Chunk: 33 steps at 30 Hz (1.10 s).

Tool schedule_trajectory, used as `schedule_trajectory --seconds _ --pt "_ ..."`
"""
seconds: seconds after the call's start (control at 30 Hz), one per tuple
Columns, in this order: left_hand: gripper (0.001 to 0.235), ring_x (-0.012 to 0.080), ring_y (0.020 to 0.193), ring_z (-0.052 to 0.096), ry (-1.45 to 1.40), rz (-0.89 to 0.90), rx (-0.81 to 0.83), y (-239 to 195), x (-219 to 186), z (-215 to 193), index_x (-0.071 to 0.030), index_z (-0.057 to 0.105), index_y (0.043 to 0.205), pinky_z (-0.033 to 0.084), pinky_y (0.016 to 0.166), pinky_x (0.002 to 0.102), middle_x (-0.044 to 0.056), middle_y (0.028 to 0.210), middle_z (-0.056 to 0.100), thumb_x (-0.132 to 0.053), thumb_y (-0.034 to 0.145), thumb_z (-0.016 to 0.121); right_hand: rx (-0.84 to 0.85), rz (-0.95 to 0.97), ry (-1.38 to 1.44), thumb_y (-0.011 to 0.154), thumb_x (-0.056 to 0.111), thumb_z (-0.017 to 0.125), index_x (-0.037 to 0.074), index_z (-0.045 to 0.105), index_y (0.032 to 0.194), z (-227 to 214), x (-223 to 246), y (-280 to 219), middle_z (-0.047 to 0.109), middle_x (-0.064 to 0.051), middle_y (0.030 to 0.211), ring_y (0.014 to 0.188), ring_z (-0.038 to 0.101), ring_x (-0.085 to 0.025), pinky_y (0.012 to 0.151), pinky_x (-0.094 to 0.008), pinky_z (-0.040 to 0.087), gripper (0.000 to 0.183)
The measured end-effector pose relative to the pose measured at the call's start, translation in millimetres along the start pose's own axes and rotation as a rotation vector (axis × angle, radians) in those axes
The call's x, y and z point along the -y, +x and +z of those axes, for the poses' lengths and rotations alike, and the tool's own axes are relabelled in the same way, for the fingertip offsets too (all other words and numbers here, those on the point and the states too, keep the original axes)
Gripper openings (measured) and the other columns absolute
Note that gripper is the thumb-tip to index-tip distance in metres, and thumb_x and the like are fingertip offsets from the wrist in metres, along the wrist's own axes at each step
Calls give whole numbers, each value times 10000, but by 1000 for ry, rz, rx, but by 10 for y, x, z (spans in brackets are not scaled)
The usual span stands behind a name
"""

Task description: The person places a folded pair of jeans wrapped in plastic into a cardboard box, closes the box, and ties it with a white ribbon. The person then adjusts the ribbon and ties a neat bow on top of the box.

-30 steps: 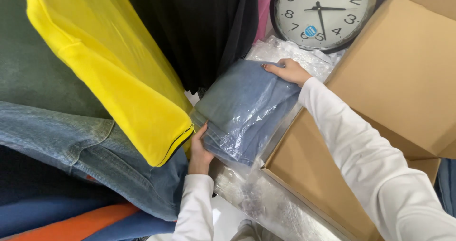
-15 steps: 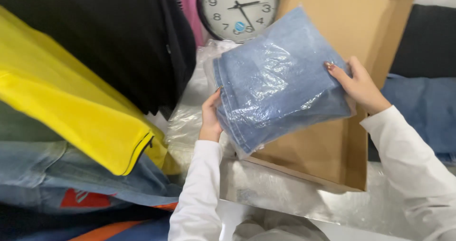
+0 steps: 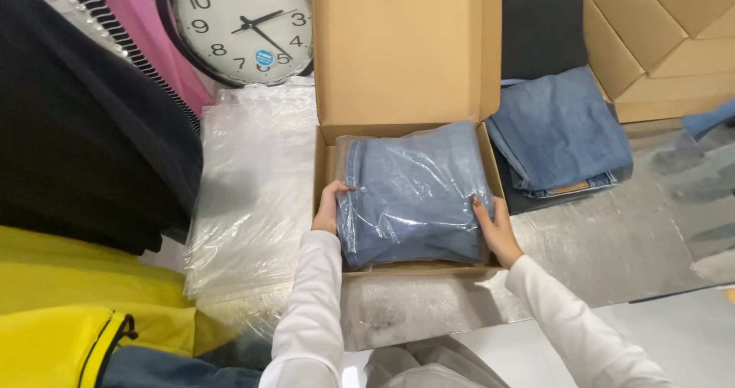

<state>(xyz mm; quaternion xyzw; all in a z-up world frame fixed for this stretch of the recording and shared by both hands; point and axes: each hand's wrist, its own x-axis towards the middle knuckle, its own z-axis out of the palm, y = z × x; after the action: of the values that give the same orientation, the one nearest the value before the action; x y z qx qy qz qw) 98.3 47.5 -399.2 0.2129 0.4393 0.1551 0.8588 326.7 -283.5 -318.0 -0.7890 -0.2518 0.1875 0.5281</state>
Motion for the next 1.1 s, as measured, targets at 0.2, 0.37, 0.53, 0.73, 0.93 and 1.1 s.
schedule_trajectory --seconds 0.2,0.37,0.53,0.73,0.93,1.1 --pt "549 308 895 652 237 68 -128 224 154 -10 -97 755 1043 526 769 399 126 965 683 -369 567 779 183 220 -259 1082 569 658 115 611 1430 43 -574 349 714 -279 1319 1340 636 -424 1106 -562 505 574" --pt "402 217 1179 603 720 429 -165 486 -75 6 -154 829 1008 459 1034 369 66 1161 740 -378 683 755 387 252 -524 1049 666 565 68 668 1438 -60 -386 683 727 -295 1375 1380 624 -448 1165 -572 492 721" --pt "828 314 1260 693 1103 299 -233 -48 -618 383 -78 780 1286 569 1023 481 169 1279 751 -537 609 909 486 187 -790 981 609 664 -56 601 1529 -448 525 1198 638 -342 1501 1458 558 -469 1232 -573 432 864" --pt "699 515 1269 660 1251 942 -618 -604 -1700 1126 57 525 1495 541 1017 672 310 1322 685 -410 1017 729 6 -60 -420 1038 160 675 -75 754 1249 -632 1193 2120 782 -301 979 648 766 -348 526 -348 666 325" --pt "727 556 1182 697 1422 939 -613 -215 -2273 1485 36 564 1505 548 944 722 332 1228 718 -539 1067 643 -23 -119 -919 1136 587 511 108 739 1454 -396 1395 2743 818 -231 1180 1175 741 -464 964 -598 604 619" --pt "356 468 1054 774 1412 1058 -628 81 -2323 1395 -36 746 1369 622 905 568 248 1071 813 -173 1076 597 103 -174 -835 1150 355 466 24 748 1083 -310 823 3307 761 -225 659 733 799 -411 707 -531 666 441"
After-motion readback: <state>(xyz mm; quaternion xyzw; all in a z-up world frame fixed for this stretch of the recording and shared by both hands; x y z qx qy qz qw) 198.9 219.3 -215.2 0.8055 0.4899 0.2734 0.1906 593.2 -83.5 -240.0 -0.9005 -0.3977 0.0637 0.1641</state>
